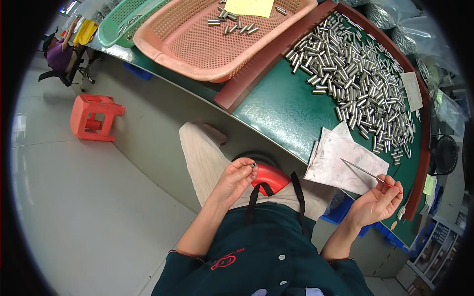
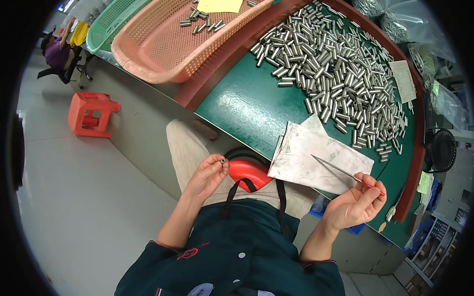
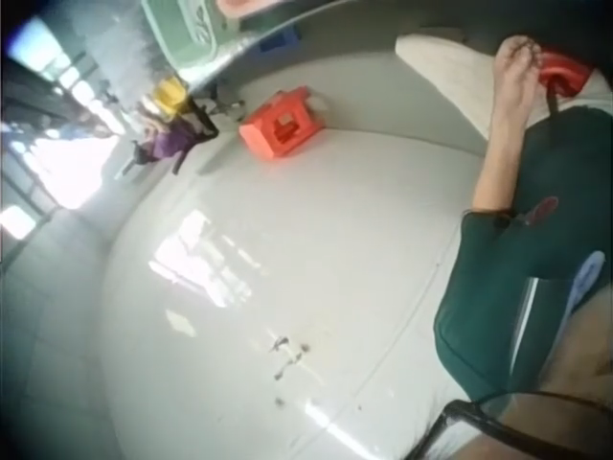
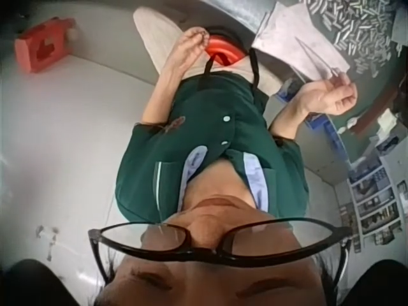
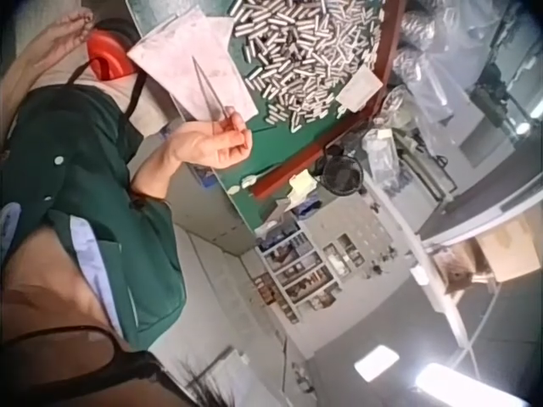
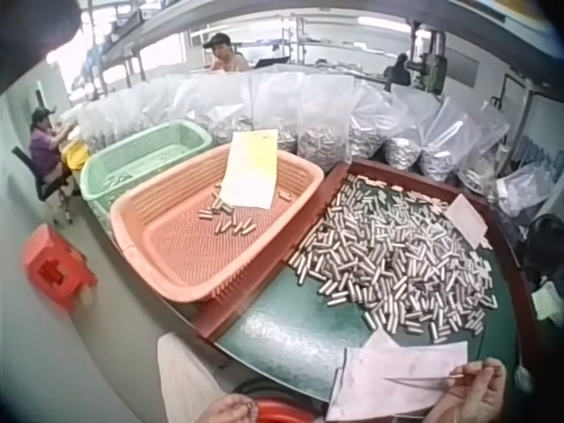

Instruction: Using a thin metal needle probe to inspect and clean the interior of small cylindrical metal components at a manufacturing workbench.

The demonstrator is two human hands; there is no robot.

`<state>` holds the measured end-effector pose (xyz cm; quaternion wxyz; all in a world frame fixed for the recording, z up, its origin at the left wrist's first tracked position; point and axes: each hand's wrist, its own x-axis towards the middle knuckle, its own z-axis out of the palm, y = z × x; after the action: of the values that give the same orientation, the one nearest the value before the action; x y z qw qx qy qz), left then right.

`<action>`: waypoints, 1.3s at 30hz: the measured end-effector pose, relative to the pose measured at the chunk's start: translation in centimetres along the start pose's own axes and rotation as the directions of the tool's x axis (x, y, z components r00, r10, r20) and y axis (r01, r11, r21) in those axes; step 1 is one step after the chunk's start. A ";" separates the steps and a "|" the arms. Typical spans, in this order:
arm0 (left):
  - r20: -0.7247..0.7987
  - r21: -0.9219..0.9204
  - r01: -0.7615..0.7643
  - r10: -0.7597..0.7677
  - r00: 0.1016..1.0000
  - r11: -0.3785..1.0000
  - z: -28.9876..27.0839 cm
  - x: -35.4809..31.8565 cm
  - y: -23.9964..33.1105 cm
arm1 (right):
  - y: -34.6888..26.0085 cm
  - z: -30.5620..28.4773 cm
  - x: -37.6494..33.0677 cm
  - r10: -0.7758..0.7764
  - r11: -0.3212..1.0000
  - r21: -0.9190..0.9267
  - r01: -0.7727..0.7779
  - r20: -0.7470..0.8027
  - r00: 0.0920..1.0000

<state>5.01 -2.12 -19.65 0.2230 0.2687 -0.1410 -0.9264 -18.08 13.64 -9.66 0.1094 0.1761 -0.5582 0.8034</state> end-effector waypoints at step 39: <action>0.724 0.680 -0.237 0.585 0.365 -0.694 18.0 3.8 15.4 | -0.2 0.4 -0.2 -0.035 0.996 0.075 0.037 -0.029 0.999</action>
<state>-2.80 -14.69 -0.76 0.4120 0.2963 -0.8573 -0.0869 -17.77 13.31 -9.41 0.1248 0.1788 -0.5226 0.8242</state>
